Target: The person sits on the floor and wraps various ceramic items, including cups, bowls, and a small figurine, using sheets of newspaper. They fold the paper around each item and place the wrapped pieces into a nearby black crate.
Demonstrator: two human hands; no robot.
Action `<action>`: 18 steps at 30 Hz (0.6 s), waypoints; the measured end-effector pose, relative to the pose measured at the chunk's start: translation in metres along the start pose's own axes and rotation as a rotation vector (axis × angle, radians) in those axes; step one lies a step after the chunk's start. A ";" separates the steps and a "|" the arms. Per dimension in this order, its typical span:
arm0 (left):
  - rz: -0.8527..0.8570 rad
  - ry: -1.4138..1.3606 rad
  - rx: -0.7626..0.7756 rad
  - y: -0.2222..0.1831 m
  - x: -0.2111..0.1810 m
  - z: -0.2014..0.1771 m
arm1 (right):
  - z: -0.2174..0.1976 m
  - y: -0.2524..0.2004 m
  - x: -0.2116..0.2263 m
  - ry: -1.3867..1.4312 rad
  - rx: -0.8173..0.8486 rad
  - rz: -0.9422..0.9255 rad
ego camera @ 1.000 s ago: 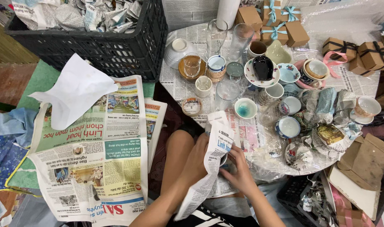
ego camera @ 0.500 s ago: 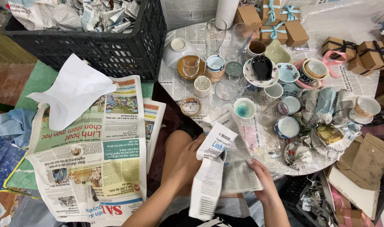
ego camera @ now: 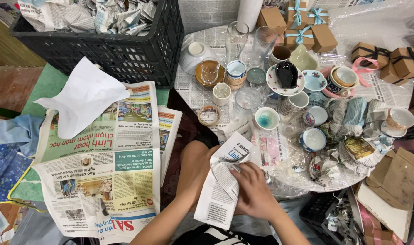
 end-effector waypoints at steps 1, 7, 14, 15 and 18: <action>0.008 -0.024 0.000 -0.002 -0.001 -0.001 | -0.001 0.002 0.005 -0.063 0.017 -0.017; 0.087 -0.066 -0.057 -0.013 0.021 0.010 | 0.008 0.008 -0.001 -0.248 -0.013 -0.037; 0.057 0.127 -0.068 -0.067 0.071 0.015 | 0.006 0.016 -0.013 -0.185 -0.049 -0.019; 0.129 0.162 -0.079 -0.072 0.075 0.018 | 0.004 0.017 -0.013 -0.184 -0.042 -0.034; 0.251 0.281 -0.064 -0.081 0.082 0.026 | 0.000 0.019 -0.010 -0.170 -0.025 -0.066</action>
Point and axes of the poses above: each hand's wrist, its own y-axis towards the middle knuckle, its own z-axis out of the palm, x = y × z, the point moved 1 cm from there along y, towards the middle knuckle, and after that the axes turned 2 degrees about -y, right-handed, at the moved point
